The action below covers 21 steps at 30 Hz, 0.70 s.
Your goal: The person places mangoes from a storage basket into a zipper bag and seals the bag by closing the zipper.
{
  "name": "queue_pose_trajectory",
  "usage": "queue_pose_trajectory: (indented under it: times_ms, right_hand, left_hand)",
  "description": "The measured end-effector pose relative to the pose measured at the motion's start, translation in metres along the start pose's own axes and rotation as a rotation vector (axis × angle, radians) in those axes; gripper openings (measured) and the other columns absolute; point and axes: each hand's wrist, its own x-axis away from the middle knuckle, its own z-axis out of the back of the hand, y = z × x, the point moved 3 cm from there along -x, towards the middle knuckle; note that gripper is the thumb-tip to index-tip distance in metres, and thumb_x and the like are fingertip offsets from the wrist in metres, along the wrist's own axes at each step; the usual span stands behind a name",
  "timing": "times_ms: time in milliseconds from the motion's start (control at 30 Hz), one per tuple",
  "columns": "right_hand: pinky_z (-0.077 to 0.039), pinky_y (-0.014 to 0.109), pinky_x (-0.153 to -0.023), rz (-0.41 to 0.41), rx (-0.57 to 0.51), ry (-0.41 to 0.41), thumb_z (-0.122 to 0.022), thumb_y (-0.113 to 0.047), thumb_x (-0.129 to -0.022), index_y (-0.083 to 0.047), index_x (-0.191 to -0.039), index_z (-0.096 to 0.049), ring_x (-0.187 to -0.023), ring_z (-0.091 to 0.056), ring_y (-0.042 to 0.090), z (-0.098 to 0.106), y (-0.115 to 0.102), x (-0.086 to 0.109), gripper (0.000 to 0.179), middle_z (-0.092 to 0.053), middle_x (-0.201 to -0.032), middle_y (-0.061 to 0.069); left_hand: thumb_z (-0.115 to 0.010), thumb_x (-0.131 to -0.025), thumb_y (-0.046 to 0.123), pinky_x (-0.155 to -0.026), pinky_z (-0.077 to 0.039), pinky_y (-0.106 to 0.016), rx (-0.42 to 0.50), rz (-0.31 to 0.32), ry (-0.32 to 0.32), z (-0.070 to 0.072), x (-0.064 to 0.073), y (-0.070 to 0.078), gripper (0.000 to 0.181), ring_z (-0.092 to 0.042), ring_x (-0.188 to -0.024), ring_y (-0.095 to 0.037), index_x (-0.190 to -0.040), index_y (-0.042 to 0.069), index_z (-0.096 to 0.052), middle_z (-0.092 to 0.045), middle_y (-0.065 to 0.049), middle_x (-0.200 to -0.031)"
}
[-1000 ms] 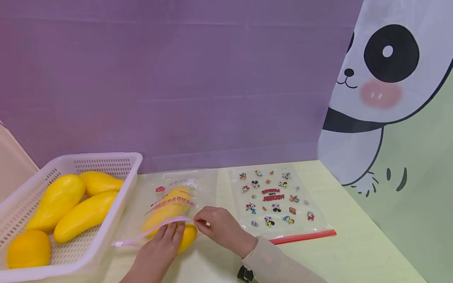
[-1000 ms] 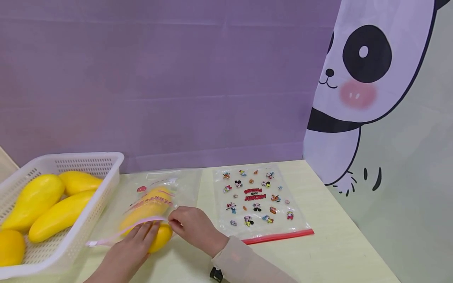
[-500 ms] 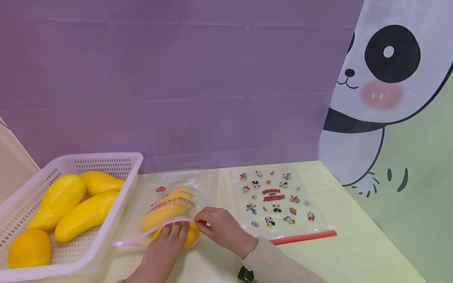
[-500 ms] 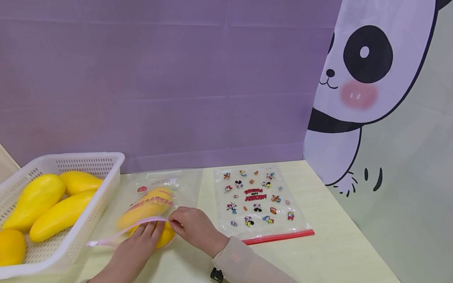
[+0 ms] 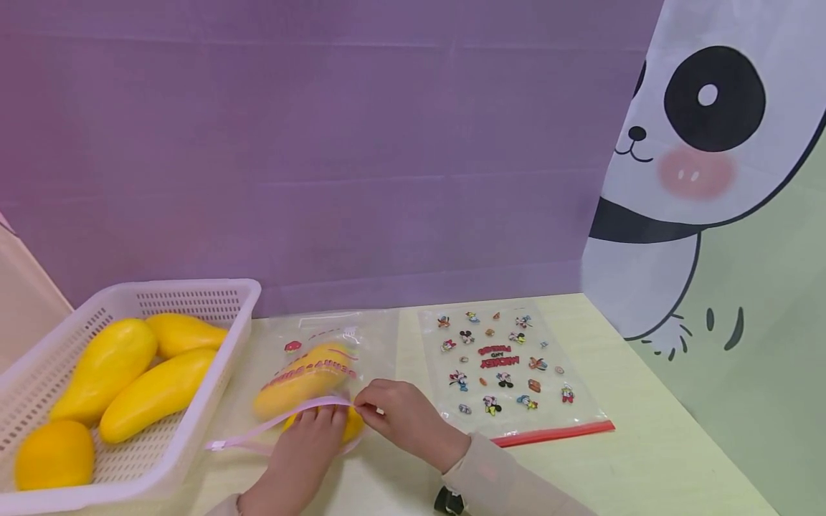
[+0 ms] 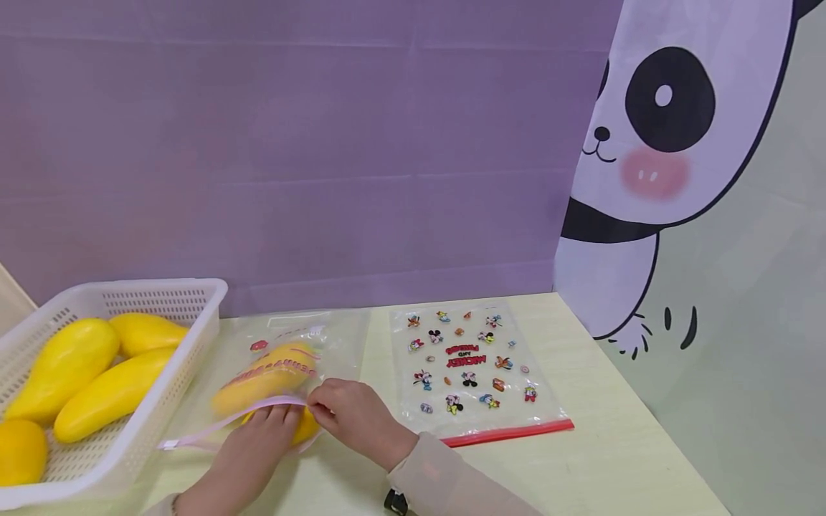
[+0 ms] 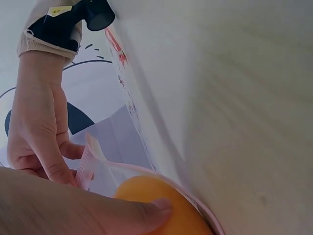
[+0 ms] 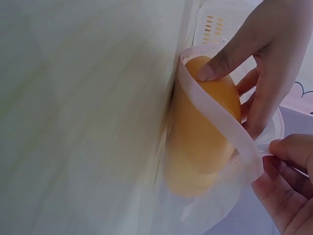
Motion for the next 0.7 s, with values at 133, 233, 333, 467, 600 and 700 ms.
queue_pose_trajectory:
  times_ms: [133,233,333,467,600,700]
  right_hand:
    - [-0.043,0.006,-0.07,0.003,-0.002,0.008,-0.068,-0.002,-0.083,-0.009,-0.084,-0.069,-0.069,-0.055,0.005,-0.001,0.001,0.001,0.007,-0.065,-0.078,-0.003]
    - [-0.043,0.007,-0.071,0.003,-0.005,0.013,-0.068,-0.002,-0.083,-0.009,-0.084,-0.069,-0.069,-0.056,0.005,-0.001,0.001,0.002,0.007,-0.065,-0.078,-0.003]
    - [-0.043,0.007,-0.07,0.012,-0.01,0.02,-0.068,-0.002,-0.082,-0.009,-0.083,-0.069,-0.069,-0.056,0.005,-0.002,0.001,0.002,0.007,-0.065,-0.078,-0.003]
    - [-0.043,0.006,-0.07,0.035,-0.005,0.035,-0.069,-0.002,-0.082,-0.009,-0.083,-0.069,-0.069,-0.056,0.004,-0.002,0.001,0.002,0.007,-0.065,-0.078,-0.003]
    - [-0.043,0.006,-0.07,0.051,0.0,0.037,-0.069,-0.001,-0.082,-0.008,-0.083,-0.069,-0.069,-0.057,0.004,-0.002,0.001,0.002,0.007,-0.066,-0.078,-0.003]
    - [-0.043,0.006,-0.07,0.048,0.003,0.037,-0.069,-0.001,-0.081,-0.008,-0.083,-0.069,-0.069,-0.057,0.003,0.0,0.002,0.001,0.008,-0.066,-0.078,-0.003]
  left_hand:
    - [-0.062,-0.08,0.008,-0.064,-0.048,-0.035,0.0,0.052,-0.107,-0.001,-0.003,0.0,0.022,-0.054,-0.071,-0.025,-0.101,0.005,-0.059,-0.056,-0.008,-0.084]
    - [-0.063,-0.079,0.008,-0.062,-0.048,-0.035,-0.006,0.067,-0.112,0.0,-0.005,0.001,0.026,-0.055,-0.07,-0.025,-0.105,0.005,-0.061,-0.058,-0.008,-0.085]
    - [-0.064,-0.078,0.008,-0.061,-0.048,-0.035,-0.003,0.07,-0.118,-0.001,-0.006,0.0,0.029,-0.056,-0.071,-0.025,-0.106,0.004,-0.061,-0.059,-0.008,-0.085]
    - [-0.066,-0.077,0.006,-0.069,-0.051,-0.036,0.0,0.064,-0.153,-0.003,-0.008,0.0,0.035,-0.059,-0.084,-0.027,-0.111,0.004,-0.061,-0.063,-0.01,-0.098]
    - [-0.064,-0.075,0.006,-0.068,-0.05,-0.034,-0.022,0.056,-0.082,-0.003,-0.011,0.0,0.038,-0.057,-0.086,-0.026,-0.113,0.004,-0.062,-0.061,-0.009,-0.102]
    - [-0.06,-0.073,0.006,-0.06,-0.045,-0.029,-0.049,0.056,0.034,-0.003,-0.016,-0.001,0.034,-0.051,-0.074,-0.023,-0.107,0.004,-0.063,-0.055,-0.006,-0.09]
